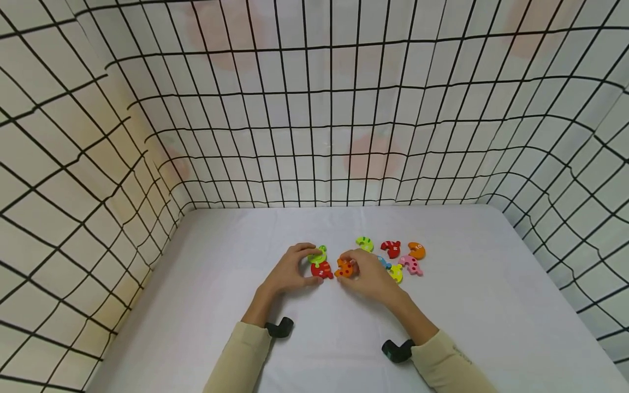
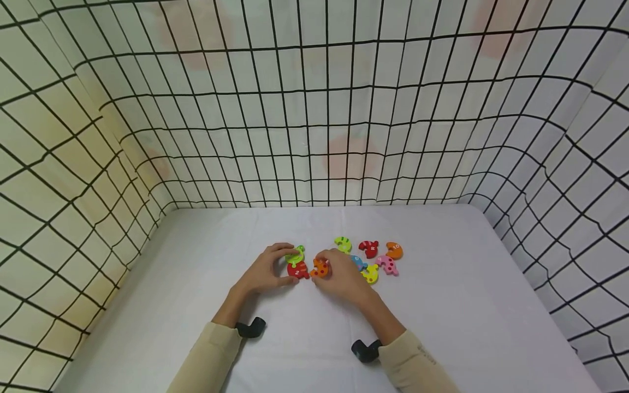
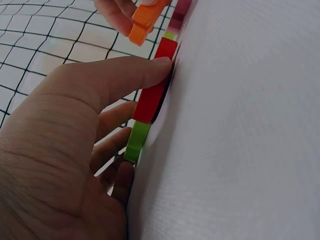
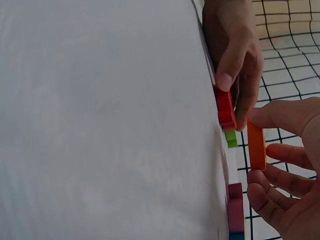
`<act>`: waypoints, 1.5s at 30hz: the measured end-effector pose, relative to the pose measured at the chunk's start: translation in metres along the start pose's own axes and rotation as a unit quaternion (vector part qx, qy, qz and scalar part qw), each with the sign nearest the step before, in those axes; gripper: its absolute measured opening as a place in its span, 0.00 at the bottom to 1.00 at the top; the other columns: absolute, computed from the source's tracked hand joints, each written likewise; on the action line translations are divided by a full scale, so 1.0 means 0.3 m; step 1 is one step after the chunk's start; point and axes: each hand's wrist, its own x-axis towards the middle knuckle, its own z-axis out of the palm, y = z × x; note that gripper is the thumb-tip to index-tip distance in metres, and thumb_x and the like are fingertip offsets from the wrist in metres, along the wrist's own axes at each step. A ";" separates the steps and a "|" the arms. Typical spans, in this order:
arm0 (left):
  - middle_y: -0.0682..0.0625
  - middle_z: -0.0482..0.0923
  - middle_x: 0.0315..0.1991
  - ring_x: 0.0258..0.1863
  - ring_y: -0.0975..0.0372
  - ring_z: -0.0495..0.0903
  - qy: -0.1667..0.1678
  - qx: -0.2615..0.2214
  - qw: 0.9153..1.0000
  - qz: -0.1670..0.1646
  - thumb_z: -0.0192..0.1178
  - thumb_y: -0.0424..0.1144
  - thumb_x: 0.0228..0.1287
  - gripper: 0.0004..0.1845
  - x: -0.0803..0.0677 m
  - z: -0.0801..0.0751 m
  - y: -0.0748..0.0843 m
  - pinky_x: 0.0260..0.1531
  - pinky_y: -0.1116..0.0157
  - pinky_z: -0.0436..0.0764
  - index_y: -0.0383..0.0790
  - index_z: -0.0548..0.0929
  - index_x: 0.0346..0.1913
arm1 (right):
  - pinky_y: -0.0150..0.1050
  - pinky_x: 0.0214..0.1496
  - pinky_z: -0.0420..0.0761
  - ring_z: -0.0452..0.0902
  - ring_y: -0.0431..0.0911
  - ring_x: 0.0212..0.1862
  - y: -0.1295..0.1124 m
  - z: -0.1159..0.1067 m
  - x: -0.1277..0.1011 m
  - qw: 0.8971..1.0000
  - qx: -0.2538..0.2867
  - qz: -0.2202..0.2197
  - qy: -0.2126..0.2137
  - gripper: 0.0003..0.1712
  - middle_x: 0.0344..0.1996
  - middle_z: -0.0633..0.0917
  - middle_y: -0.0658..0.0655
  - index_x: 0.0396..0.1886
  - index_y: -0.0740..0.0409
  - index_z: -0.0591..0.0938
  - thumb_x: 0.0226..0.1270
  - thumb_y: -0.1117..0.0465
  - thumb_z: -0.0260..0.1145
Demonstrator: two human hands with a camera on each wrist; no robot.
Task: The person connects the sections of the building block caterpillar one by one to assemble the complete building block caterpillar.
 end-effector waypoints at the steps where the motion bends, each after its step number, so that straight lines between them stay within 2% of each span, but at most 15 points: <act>1: 0.47 0.72 0.71 0.74 0.48 0.67 0.000 0.001 1.000 0.002 0.76 0.50 0.53 0.35 0.002 0.001 -0.001 0.72 0.42 0.68 0.51 0.81 0.66 | 0.33 0.36 0.78 0.72 0.42 0.36 -0.003 0.005 0.001 1.000 0.000 -0.004 0.002 0.28 0.34 0.80 0.47 0.58 0.51 0.84 0.58 0.52 0.80; 6: 0.47 0.73 0.70 0.72 0.49 0.69 0.005 0.000 1.000 0.018 0.76 0.50 0.52 0.35 0.008 0.003 -0.003 0.72 0.42 0.68 0.50 0.81 0.66 | 0.33 0.36 0.76 0.72 0.41 0.35 -0.017 0.031 0.007 1.000 -0.008 -0.020 0.005 0.26 0.37 0.82 0.47 0.55 0.51 0.85 0.58 0.50 0.80; 12: 0.45 0.73 0.70 0.72 0.48 0.69 0.007 0.000 1.000 0.027 0.76 0.49 0.52 0.35 0.013 0.001 0.005 0.72 0.42 0.68 0.48 0.81 0.66 | 0.34 0.37 0.77 0.72 0.41 0.34 -0.039 0.049 0.004 1.000 -0.020 0.002 0.004 0.27 0.38 0.81 0.47 0.54 0.51 0.85 0.56 0.49 0.81; 20: 0.45 0.73 0.70 0.72 0.48 0.69 0.005 0.001 1.000 0.021 0.76 0.47 0.52 0.35 0.013 -0.006 0.009 0.72 0.42 0.69 0.49 0.82 0.66 | 0.35 0.40 0.81 0.73 0.42 0.36 -0.059 0.065 0.010 0.999 -0.029 0.013 0.009 0.27 0.38 0.81 0.49 0.51 0.52 0.85 0.55 0.48 0.82; 27: 0.46 0.71 0.71 0.74 0.48 0.67 -0.001 -0.005 1.000 0.013 0.74 0.47 0.54 0.34 0.014 0.003 -0.001 0.72 0.41 0.67 0.50 0.80 0.67 | 0.42 0.48 0.85 0.76 0.43 0.41 -0.062 0.077 0.008 0.999 -0.029 0.023 -0.002 0.27 0.40 0.83 0.51 0.52 0.54 0.85 0.55 0.49 0.82; 29: 0.45 0.70 0.72 0.74 0.47 0.66 -0.001 -0.008 1.000 0.008 0.74 0.48 0.55 0.34 0.014 0.004 -0.002 0.72 0.40 0.68 0.51 0.80 0.67 | 0.41 0.46 0.85 0.75 0.43 0.40 -0.061 0.075 0.007 0.999 -0.029 0.029 -0.009 0.27 0.40 0.82 0.51 0.52 0.54 0.85 0.55 0.48 0.81; 33: 0.43 0.69 0.70 0.71 0.47 0.68 0.006 -0.009 1.000 0.001 0.74 0.49 0.55 0.34 0.014 0.009 -0.003 0.70 0.41 0.70 0.50 0.80 0.67 | 0.37 0.37 0.78 0.72 0.44 0.37 -0.043 0.052 0.007 0.999 -0.014 0.035 -0.018 0.27 0.37 0.80 0.50 0.54 0.51 0.85 0.57 0.47 0.80; 35: 0.43 0.71 0.68 0.69 0.48 0.69 0.009 -0.007 1.000 -0.001 0.74 0.49 0.54 0.35 0.014 0.011 -0.005 0.70 0.43 0.71 0.49 0.80 0.67 | 0.37 0.36 0.77 0.73 0.44 0.37 -0.024 0.034 0.006 0.999 -0.010 0.029 -0.014 0.27 0.37 0.81 0.51 0.56 0.51 0.84 0.59 0.48 0.79; 37: 0.44 0.72 0.66 0.67 0.49 0.71 0.009 -0.001 1.000 -0.004 0.74 0.49 0.54 0.35 0.015 0.012 -0.008 0.69 0.44 0.72 0.48 0.79 0.67 | 0.38 0.40 0.81 0.74 0.45 0.40 0.003 0.013 0.006 1.000 -0.016 0.021 -0.004 0.26 0.41 0.83 0.52 0.57 0.52 0.84 0.61 0.50 0.78; 40: 0.45 0.73 0.66 0.67 0.50 0.72 0.008 0.003 1.000 -0.006 0.74 0.49 0.54 0.35 0.013 0.011 -0.010 0.69 0.45 0.72 0.48 0.79 0.67 | 0.47 0.54 0.86 0.79 0.50 0.53 0.041 -0.021 0.000 1.000 -0.025 0.013 0.007 0.27 0.53 0.84 0.55 0.60 0.55 0.83 0.63 0.53 0.76; 43: 0.46 0.73 0.67 0.68 0.51 0.71 0.003 0.003 1.000 -0.007 0.74 0.50 0.54 0.35 0.010 0.009 -0.010 0.70 0.45 0.72 0.49 0.79 0.67 | 0.56 0.66 0.81 0.77 0.55 0.65 0.077 -0.048 -0.007 0.999 -0.038 0.018 0.006 0.27 0.62 0.81 0.58 0.62 0.55 0.81 0.64 0.55 0.75; 45: 0.47 0.73 0.67 0.69 0.51 0.71 -0.001 0.002 1.000 -0.009 0.74 0.50 0.54 0.35 0.008 0.006 -0.008 0.71 0.45 0.71 0.49 0.79 0.67 | 0.59 0.68 0.78 0.74 0.57 0.69 0.093 -0.061 -0.013 0.999 -0.044 0.025 -0.006 0.28 0.65 0.80 0.59 0.64 0.55 0.80 0.65 0.55 0.74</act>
